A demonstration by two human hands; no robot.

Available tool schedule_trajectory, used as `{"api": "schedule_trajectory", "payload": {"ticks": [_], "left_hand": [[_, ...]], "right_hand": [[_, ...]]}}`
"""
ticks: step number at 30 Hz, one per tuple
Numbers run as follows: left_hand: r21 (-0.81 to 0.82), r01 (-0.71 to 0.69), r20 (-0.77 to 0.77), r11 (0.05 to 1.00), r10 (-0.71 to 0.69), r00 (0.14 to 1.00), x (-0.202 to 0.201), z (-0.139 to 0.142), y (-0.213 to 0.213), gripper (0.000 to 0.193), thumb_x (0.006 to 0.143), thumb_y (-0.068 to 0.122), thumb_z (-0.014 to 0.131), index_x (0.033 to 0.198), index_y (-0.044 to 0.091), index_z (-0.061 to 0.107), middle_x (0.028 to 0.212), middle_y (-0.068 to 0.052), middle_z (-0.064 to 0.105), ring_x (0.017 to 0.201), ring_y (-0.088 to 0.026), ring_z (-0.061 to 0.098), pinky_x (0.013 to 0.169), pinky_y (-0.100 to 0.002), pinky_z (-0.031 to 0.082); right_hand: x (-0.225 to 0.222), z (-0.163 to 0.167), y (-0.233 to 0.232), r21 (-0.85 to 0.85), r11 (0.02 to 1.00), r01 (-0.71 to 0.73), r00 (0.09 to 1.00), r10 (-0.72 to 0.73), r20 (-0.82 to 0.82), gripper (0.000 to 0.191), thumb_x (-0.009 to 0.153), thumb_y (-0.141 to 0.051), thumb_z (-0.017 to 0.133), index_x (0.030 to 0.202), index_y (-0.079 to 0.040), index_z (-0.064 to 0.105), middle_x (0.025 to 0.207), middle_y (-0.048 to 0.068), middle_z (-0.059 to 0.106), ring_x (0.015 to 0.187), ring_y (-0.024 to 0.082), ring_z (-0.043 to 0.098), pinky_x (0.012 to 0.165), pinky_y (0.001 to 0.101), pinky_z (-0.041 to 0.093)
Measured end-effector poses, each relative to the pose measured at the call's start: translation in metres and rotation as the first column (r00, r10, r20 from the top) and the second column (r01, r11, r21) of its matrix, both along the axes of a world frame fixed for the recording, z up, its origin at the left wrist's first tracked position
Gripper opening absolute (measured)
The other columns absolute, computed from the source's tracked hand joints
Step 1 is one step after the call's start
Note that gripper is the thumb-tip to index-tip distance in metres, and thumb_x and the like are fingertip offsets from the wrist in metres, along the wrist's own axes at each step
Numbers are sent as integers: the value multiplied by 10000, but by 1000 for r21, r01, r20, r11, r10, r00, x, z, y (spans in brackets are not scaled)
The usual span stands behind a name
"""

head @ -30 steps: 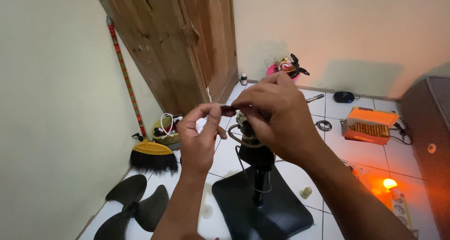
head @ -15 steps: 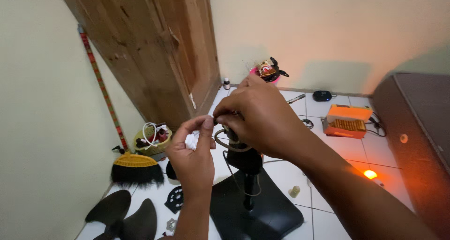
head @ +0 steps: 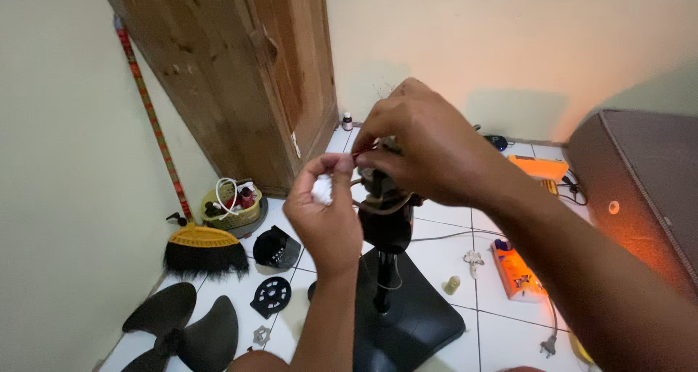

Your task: The person sits on the floor servicing a pedestal fan. They apply oil from a bottle to the fan motor, use a screwdriver to tighten screws on the motor housing, wipe the motor with a tissue, and handle the fan base and rear cover while reassembling the fan.

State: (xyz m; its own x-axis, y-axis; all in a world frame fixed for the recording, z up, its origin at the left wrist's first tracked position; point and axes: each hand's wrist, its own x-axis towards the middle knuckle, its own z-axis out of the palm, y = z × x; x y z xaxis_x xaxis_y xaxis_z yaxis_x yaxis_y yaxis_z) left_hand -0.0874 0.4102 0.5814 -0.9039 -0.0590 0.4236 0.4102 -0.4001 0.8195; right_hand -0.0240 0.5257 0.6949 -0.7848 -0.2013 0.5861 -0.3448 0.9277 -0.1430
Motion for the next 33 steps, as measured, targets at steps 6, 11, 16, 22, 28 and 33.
{"api": "schedule_trajectory", "payload": {"ticks": [6, 11, 16, 22, 28, 33], "left_hand": [[-74, 3, -58, 997, -8, 998, 3, -2, -3, 184, 950, 179, 751, 937, -3, 730, 869, -18, 714, 853, -89, 634, 829, -250, 520], [-49, 82, -11, 995, -83, 996, 10, -6, -2, 196, 934, 166, 761, 965, -23, 721, 873, -31, 697, 859, -92, 619, 821, -259, 521], [-141, 52, -58, 989, -61, 996, 22, -13, -4, 171, 928, 122, 750, 996, -35, 735, 886, -60, 765, 818, -105, 672, 759, -266, 560], [-262, -75, -238, 962, 11, 971, 32, -17, -8, 122, 907, 53, 749, 1008, -16, 741, 933, -97, 786, 855, -158, 763, 758, -287, 606], [-261, -220, -436, 940, 89, 896, 32, -16, -11, 123, 886, 15, 776, 1000, -9, 737, 956, -129, 772, 888, -205, 780, 806, -308, 601], [-309, -247, -486, 919, 70, 871, 26, -8, -16, 153, 875, 8, 782, 1022, 5, 741, 981, -132, 767, 902, -209, 781, 799, -308, 605]], "right_hand": [[-4, 2, 3, 64, 994, 94, 992, -99, 82, 119, 781, -157, 790, 888, -114, 820, 880, 29, 759, 969, 274, 586, 826, 415, 508], [2, -2, 9, -14, 1000, 1, 1000, -1, 12, 213, 824, -175, 789, 1020, -91, 802, 1044, 53, 736, 1057, 306, 561, 886, 425, 490], [13, -20, 9, -54, 998, 22, 999, -25, -45, 139, 848, -159, 776, 976, -108, 795, 1161, 34, 714, 1174, 325, 530, 937, 423, 486], [31, -38, 4, -113, 993, 30, 964, -58, -258, 152, 831, -120, 784, 979, -107, 759, 1256, 59, 679, 1241, 334, 501, 981, 415, 480], [38, -54, 4, -195, 980, 38, 958, -92, -273, 322, 783, -109, 832, 1093, -108, 745, 1288, 45, 667, 1267, 333, 507, 1015, 416, 487], [38, -57, 13, -183, 983, 20, 967, -66, -247, 446, 769, -137, 865, 1186, -115, 710, 1316, 44, 662, 1305, 313, 540, 999, 414, 525]]}}
